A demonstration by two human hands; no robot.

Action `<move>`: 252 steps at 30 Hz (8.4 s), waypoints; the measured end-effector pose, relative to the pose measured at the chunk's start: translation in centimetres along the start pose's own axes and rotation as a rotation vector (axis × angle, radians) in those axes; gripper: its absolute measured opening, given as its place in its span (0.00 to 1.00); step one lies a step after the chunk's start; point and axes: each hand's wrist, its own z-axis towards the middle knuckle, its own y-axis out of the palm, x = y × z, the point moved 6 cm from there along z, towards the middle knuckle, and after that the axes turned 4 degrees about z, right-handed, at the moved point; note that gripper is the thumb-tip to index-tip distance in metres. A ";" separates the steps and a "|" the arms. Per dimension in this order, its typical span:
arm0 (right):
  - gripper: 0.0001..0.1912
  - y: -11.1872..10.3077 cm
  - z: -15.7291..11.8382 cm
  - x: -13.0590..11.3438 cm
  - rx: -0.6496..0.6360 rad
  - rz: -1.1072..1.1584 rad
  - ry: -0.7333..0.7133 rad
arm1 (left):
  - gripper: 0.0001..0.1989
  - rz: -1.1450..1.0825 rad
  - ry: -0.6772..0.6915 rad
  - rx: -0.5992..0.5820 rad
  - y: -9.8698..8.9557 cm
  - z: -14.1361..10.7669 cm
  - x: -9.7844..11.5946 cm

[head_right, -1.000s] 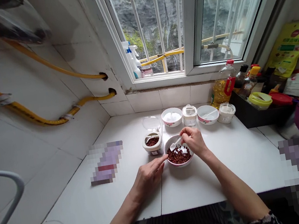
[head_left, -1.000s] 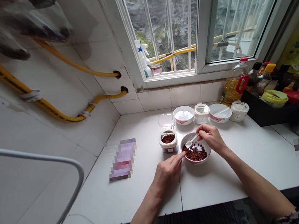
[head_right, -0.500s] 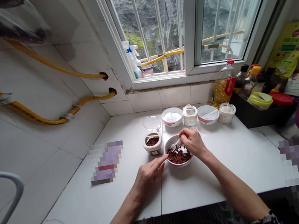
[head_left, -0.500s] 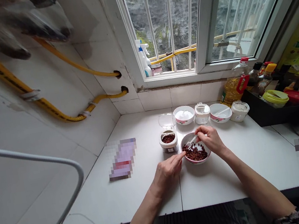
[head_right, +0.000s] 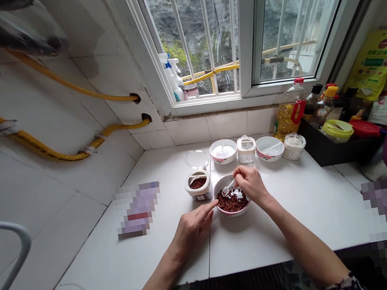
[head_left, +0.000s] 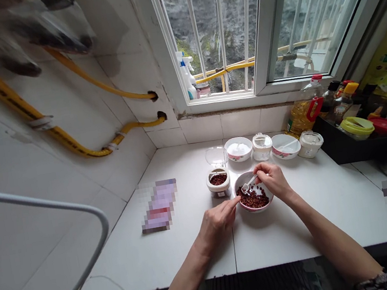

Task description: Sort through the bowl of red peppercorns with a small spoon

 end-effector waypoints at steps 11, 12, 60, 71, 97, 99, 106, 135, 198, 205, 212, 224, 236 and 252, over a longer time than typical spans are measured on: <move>0.07 -0.2 0.3 0.3 0.001 0.153 0.070 | 0.19 0.004 0.016 0.021 -0.2 0.2 0.1; 0.07 -0.2 0.3 0.1 0.006 0.190 0.066 | 0.18 0.007 0.017 0.022 -0.2 0.2 0.1; 0.08 -0.1 0.1 -1.0 0.033 -0.172 -0.143 | 0.17 0.011 -0.002 0.005 0.1 -0.1 0.0; 0.08 -0.3 0.2 0.0 0.012 -0.008 0.002 | 0.17 0.015 0.003 0.010 0.1 -0.1 0.0; 0.09 -0.4 0.0 -1.1 0.031 -0.200 -0.133 | 0.18 0.011 -0.005 -0.001 0.0 0.0 0.0; 0.09 -0.4 0.1 -1.0 0.026 -0.190 -0.126 | 0.18 0.012 -0.009 -0.001 0.0 -0.1 -0.1; 0.09 -0.5 0.1 -1.1 0.037 -0.214 -0.124 | 0.18 0.002 0.000 0.001 0.1 -0.1 -0.1; 0.10 3.0 -2.0 -6.3 -0.038 -0.200 -0.572 | 0.18 0.017 0.018 0.030 0.0 0.1 0.1; 0.12 0.2 0.1 -1.2 0.012 0.314 -0.039 | 0.18 0.004 0.001 0.000 0.2 -0.3 -0.2; 0.09 3.0 -2.0 -5.0 -0.081 -0.054 -0.454 | 0.17 0.004 0.003 0.025 0.0 -0.2 -0.1; 0.09 -0.8 -1.1 -3.7 0.124 -0.123 -0.311 | 0.17 0.008 0.007 0.004 0.1 -0.2 -0.1; 0.09 0.8 -0.5 -1.4 -0.053 -0.373 -0.281 | 0.20 0.019 0.018 0.013 0.2 -0.3 0.0; 0.07 -0.4 0.2 -0.6 -0.027 0.136 0.009 | 0.23 0.040 0.028 -0.020 0.2 -0.4 0.0; 0.08 1.1 -0.4 -1.1 -0.128 -0.110 -0.125 | 0.21 0.020 0.021 0.017 -0.4 0.2 0.4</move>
